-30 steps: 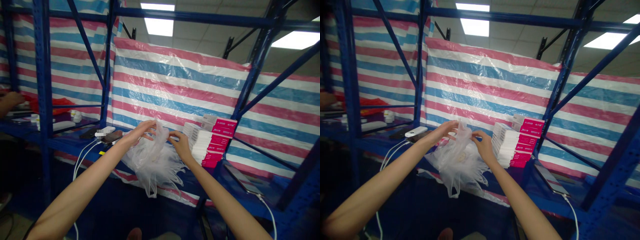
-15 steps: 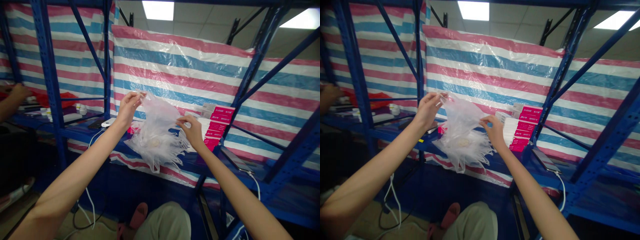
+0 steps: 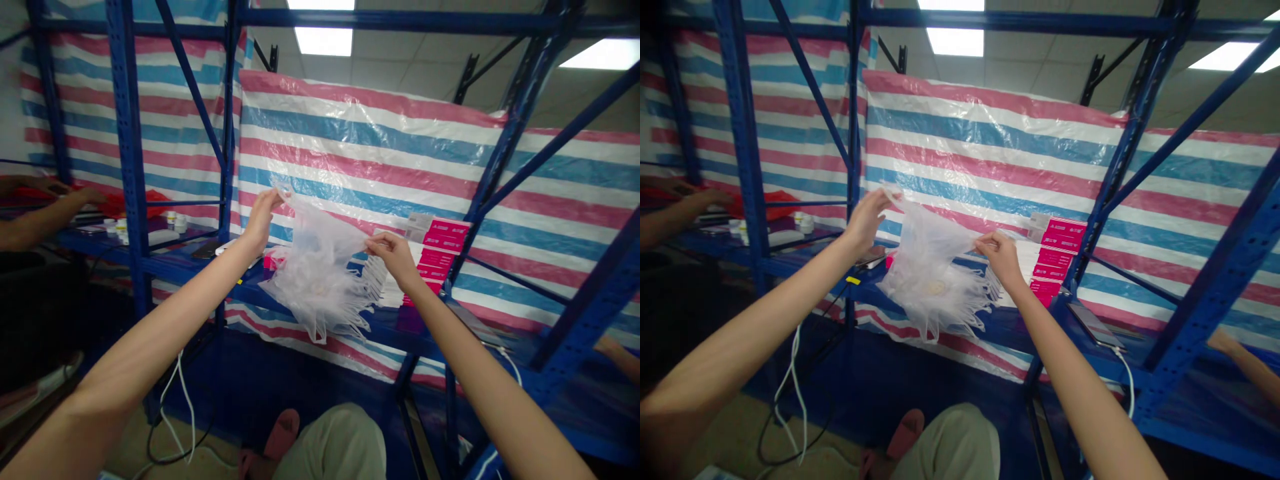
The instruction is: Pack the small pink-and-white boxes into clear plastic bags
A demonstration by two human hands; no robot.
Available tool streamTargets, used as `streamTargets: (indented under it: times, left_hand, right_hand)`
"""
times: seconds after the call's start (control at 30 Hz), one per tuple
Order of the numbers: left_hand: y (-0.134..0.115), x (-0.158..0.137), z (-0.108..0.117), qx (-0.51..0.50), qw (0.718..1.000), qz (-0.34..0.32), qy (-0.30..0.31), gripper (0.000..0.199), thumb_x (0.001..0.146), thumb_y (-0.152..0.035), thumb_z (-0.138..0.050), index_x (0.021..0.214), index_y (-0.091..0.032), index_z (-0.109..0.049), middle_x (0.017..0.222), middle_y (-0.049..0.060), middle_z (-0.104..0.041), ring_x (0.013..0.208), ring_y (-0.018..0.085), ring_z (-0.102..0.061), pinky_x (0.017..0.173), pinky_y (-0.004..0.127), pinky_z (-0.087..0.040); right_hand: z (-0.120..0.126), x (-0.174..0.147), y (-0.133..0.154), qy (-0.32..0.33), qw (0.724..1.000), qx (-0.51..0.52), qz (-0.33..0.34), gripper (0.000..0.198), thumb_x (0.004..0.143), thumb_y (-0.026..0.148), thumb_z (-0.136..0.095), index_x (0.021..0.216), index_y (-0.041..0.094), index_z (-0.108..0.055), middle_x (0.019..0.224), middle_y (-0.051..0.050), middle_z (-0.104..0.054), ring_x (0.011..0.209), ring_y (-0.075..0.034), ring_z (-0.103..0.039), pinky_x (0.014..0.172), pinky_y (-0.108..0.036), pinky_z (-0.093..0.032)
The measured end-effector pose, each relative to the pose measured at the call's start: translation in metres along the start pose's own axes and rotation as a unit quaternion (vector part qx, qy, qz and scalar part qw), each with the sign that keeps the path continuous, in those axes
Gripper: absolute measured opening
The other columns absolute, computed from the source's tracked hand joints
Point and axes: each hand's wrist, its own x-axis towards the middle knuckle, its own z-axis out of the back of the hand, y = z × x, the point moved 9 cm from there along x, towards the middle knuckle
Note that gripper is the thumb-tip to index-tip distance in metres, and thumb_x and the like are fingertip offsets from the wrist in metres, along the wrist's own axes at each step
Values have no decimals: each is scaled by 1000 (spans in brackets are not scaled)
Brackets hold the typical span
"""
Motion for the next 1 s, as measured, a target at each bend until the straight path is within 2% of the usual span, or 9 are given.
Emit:
streamTargets:
  times: [0.1,0.23,0.33,0.43,0.57,0.63,0.73,0.83,1.0]
  left_hand:
    - [50,-17,3,104,990,93,-1,39,80,-55,-42,84,-18,-53,99,11,-61,105,26,-52,92,41,-36]
    - [56,-56,29,225,969,32,-92,37,80,-53,-43,95,-20,-49,111,9,-52,115,24,-43,100,39,-28]
    - [66,-83,11,226,973,33,36,40,83,-52,-38,107,-21,-43,114,8,-50,110,21,-47,97,37,-33]
    - [90,-103,-14,261,946,64,182,56,70,-44,-60,117,-20,-39,113,8,-52,100,21,-53,88,36,-41]
    - [120,-104,-21,205,947,131,210,52,60,-21,-66,107,-18,-46,89,3,-60,71,16,-62,71,33,-48]
    - [129,-101,-21,117,956,177,205,39,60,-15,-61,97,-16,-49,75,0,-62,62,14,-63,67,32,-49]
    - [129,-98,-17,54,961,205,176,32,63,-13,-57,94,-16,-51,73,2,-66,62,15,-65,63,28,-47]
    - [127,-100,-13,42,961,234,142,30,66,-13,-54,95,-16,-52,76,4,-68,64,16,-66,60,24,-44]
    - [127,-106,-18,5,954,266,136,31,65,-9,-50,96,-14,-53,77,5,-69,66,16,-67,61,23,-43]
  right_hand:
    - [-9,5,-35,15,995,-7,-98,30,64,45,-67,70,17,-57,61,-3,-65,65,-20,-66,65,-33,-54]
    - [-19,-1,-81,32,979,-17,-200,20,70,36,-65,67,17,-57,58,-4,-66,64,-19,-66,61,-30,-54]
    - [-26,-11,-107,40,972,-14,-231,13,72,27,-62,66,17,-57,58,-4,-66,61,-17,-66,61,-28,-54]
    - [-31,-21,-129,51,963,-12,-264,8,75,21,-57,69,16,-57,60,-5,-65,62,-16,-66,63,-27,-53]
    - [-30,-32,-143,41,959,-17,-281,19,82,31,-47,91,17,-54,85,-8,-65,74,-17,-65,66,-29,-53]
    - [-21,-36,-134,-17,970,-57,-235,32,83,38,-44,108,18,-47,107,-11,-57,87,-19,-62,70,-32,-52]
    - [-17,-50,-91,-89,981,-164,-50,44,81,42,-49,116,18,-41,119,-14,-46,99,-22,-53,79,-38,-49]
    - [-49,-81,-54,-29,972,-213,91,43,78,43,-56,112,19,-43,109,-11,-48,90,-21,-52,83,-41,-45]
    - [-79,-126,-28,-7,960,-232,154,36,82,36,-54,114,21,-44,106,-9,-49,94,-22,-51,84,-40,-43]
